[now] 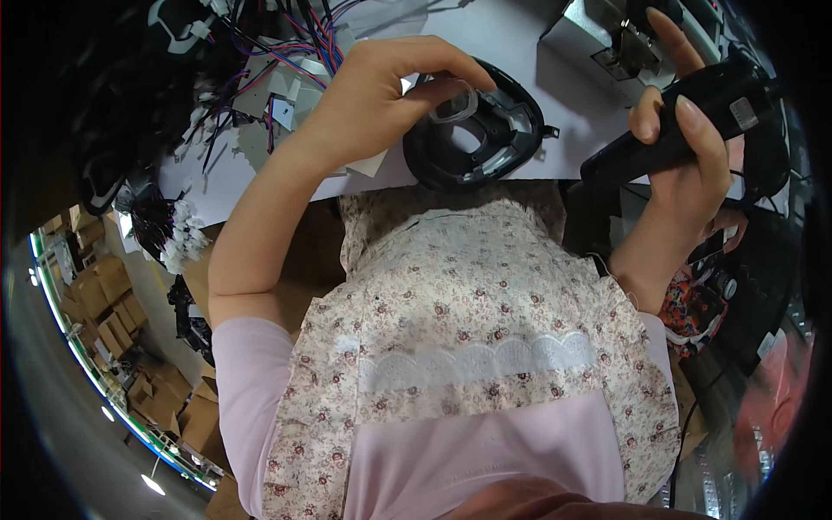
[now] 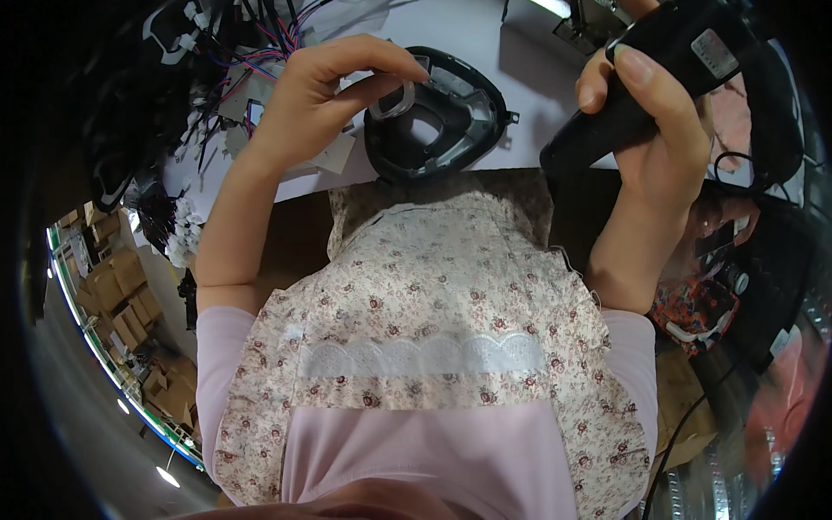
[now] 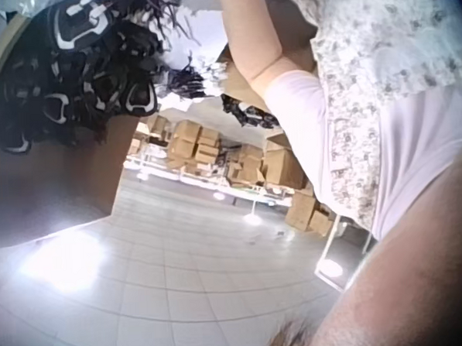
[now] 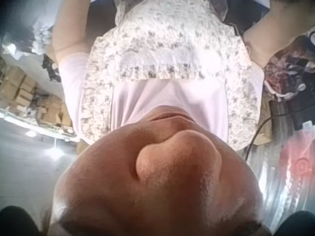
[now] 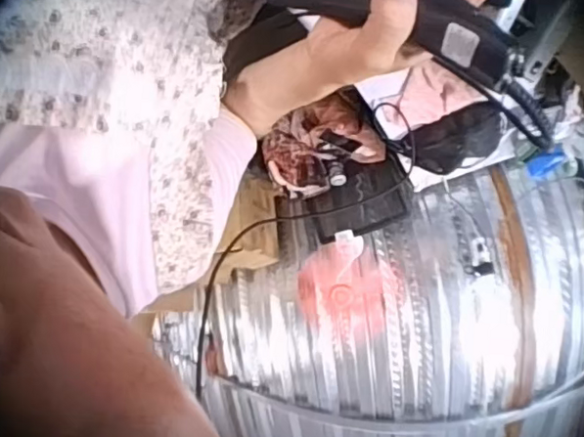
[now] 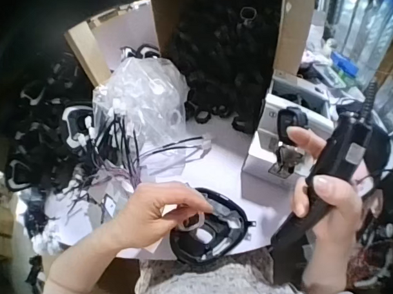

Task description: Assembling the internal electronic and reflective components of a head-mounted mask using a heat-bonding tool.

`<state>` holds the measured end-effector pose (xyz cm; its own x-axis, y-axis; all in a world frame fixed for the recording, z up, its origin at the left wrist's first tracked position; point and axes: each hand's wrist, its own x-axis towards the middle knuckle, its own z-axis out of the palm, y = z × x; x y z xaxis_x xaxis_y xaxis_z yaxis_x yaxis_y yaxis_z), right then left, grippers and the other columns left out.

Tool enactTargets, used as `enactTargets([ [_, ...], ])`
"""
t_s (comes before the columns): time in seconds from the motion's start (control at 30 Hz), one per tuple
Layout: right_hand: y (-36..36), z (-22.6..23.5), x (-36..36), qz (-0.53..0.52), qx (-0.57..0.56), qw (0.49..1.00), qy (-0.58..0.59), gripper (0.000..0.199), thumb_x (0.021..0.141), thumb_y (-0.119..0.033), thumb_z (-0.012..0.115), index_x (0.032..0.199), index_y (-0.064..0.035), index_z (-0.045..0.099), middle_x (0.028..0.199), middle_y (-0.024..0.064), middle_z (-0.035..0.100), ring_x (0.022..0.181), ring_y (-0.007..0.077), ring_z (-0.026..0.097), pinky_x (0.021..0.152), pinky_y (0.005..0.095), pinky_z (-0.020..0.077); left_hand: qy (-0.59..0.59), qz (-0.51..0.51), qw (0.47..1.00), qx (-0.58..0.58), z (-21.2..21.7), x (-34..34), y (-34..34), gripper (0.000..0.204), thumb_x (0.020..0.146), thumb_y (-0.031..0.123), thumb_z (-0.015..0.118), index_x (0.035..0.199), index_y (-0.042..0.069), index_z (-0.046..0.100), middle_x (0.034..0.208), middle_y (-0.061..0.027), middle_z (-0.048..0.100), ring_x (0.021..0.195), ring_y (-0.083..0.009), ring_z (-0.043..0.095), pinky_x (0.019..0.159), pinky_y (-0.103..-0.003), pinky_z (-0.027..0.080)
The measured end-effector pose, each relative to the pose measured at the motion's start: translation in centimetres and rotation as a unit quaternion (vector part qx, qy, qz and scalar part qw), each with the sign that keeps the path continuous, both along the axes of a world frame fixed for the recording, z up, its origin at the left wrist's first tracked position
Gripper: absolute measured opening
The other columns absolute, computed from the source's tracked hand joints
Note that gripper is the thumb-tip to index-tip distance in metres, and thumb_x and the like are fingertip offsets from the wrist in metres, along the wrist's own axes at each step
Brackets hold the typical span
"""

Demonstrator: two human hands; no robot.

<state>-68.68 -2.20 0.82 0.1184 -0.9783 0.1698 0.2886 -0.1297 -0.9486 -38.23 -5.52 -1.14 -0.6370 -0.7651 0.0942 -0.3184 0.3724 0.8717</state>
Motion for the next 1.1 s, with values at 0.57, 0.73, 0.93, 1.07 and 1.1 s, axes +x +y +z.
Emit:
enactTargets([
  [0.57,0.4,-0.4,0.0,-0.009,0.000,1.000,-0.026,0.043,0.090,-0.008,0.057,0.127,0.0110,0.047,0.135,0.0355,0.045,0.067,0.0191,0.060,0.059,0.0281,0.0488,-0.090,-0.109,0.966,-0.217,-3.0,-2.3,-1.6,0.030,0.073,0.007,0.082,0.100,0.009,0.069,0.109,-0.0062,0.060,0.098,-0.0261,0.063,0.086,-0.037,0.054],
  [0.73,0.2,-0.5,0.2,0.005,-0.036,0.999,-0.031,0.049,0.089,-0.008,0.058,0.132,0.0135,0.046,0.147,0.0405,0.042,0.068,0.0196,0.059,0.059,0.0294,0.0489,-0.134,-0.052,0.971,-0.189,-4.1,-1.1,-1.1,0.026,0.073,0.013,0.084,0.091,0.009,0.067,0.101,-0.0053,0.061,0.095,-0.0269,0.061,0.082,-0.039,0.051],
  [0.93,0.5,-0.1,0.6,-0.032,0.013,0.999,-0.011,0.046,0.088,-0.007,0.058,0.128,0.0134,0.049,0.147,0.0407,0.042,0.067,0.0211,0.057,0.060,0.0319,0.0459,-0.116,0.005,0.982,-0.152,-3.2,-1.8,-0.3,0.023,0.073,0.016,0.085,0.085,0.008,0.067,0.097,-0.0045,0.063,0.096,-0.0282,0.063,0.082,-0.040,0.052],
  [1.07,0.6,-0.3,1.1,-0.019,-0.011,0.999,-0.025,0.044,0.089,-0.006,0.057,0.125,0.0152,0.049,0.147,0.0409,0.043,0.066,0.0207,0.057,0.059,0.0318,0.0455,-0.126,-0.022,0.976,-0.176,-3.4,-1.6,-0.5,0.023,0.073,0.017,0.086,0.085,0.007,0.069,0.097,-0.0045,0.064,0.098,-0.0285,0.063,0.084,-0.040,0.052],
  [1.1,0.6,-0.2,1.2,-0.016,-0.019,0.999,-0.029,0.043,0.089,-0.006,0.057,0.125,0.0157,0.049,0.147,0.0410,0.043,0.066,0.0205,0.058,0.059,0.0316,0.0456,-0.123,-0.024,0.978,-0.168,-3.6,-1.4,-0.8,0.023,0.073,0.017,0.086,0.086,0.007,0.069,0.098,-0.0045,0.063,0.097,-0.0276,0.063,0.082,-0.039,0.052],
])
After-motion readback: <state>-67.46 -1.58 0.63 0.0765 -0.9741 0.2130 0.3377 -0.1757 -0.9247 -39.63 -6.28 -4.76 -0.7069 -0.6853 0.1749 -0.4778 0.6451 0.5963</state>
